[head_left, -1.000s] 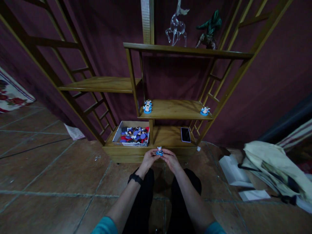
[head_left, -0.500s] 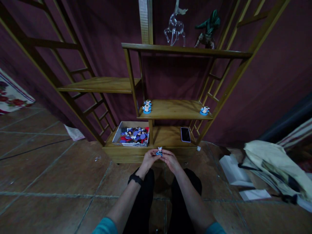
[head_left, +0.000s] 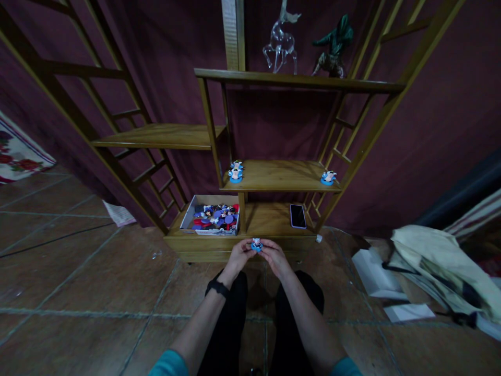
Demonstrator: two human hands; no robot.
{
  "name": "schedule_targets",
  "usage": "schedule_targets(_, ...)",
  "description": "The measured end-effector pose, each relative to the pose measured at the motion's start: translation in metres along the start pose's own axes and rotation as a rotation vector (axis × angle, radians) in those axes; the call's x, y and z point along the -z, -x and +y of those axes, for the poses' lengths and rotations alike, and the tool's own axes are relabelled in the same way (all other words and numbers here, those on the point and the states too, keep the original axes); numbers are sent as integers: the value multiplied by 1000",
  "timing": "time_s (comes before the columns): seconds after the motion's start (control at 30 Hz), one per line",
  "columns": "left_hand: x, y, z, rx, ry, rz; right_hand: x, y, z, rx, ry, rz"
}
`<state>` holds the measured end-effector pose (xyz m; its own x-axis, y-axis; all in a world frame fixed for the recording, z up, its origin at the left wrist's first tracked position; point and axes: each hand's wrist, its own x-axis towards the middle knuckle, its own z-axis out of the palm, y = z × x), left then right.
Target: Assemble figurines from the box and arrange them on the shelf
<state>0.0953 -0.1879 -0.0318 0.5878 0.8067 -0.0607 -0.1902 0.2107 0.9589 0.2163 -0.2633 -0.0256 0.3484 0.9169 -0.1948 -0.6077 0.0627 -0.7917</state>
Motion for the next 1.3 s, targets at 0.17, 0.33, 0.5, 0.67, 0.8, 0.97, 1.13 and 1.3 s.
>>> schedule_targets(0.17, -1, 1, 1, 6, -4, -2, -2, 1, -2, 4, 1, 3)
schedule_targets(0.33, -2, 2, 3, -8, -37, 28, -1, -1, 1, -9, -33, -14)
schedule_targets(0.5, -3, 2, 5, -38, -68, 88, -2, -2, 4, -42, -62, -62)
schedule_targets(0.67, -4, 4, 6, -65, -92, 93, -4, 0, 1, -51, -65, -110)
schedule_targets(0.8, -2, 5, 7, -40, -102, 32, -3, 0, -1, -44, -73, -95)
schedule_targets(0.97, -3, 5, 8, -38, -129, 33, -2, -1, -1, -32, -95, -95)
schedule_targets(1.13, -5, 4, 9, -54, -116, 54, -1, -2, 2, -33, -83, -77)
schedule_targets(1.3, -4, 4, 9, -49, -116, 55, -2, -1, 1, -14, -52, -84)
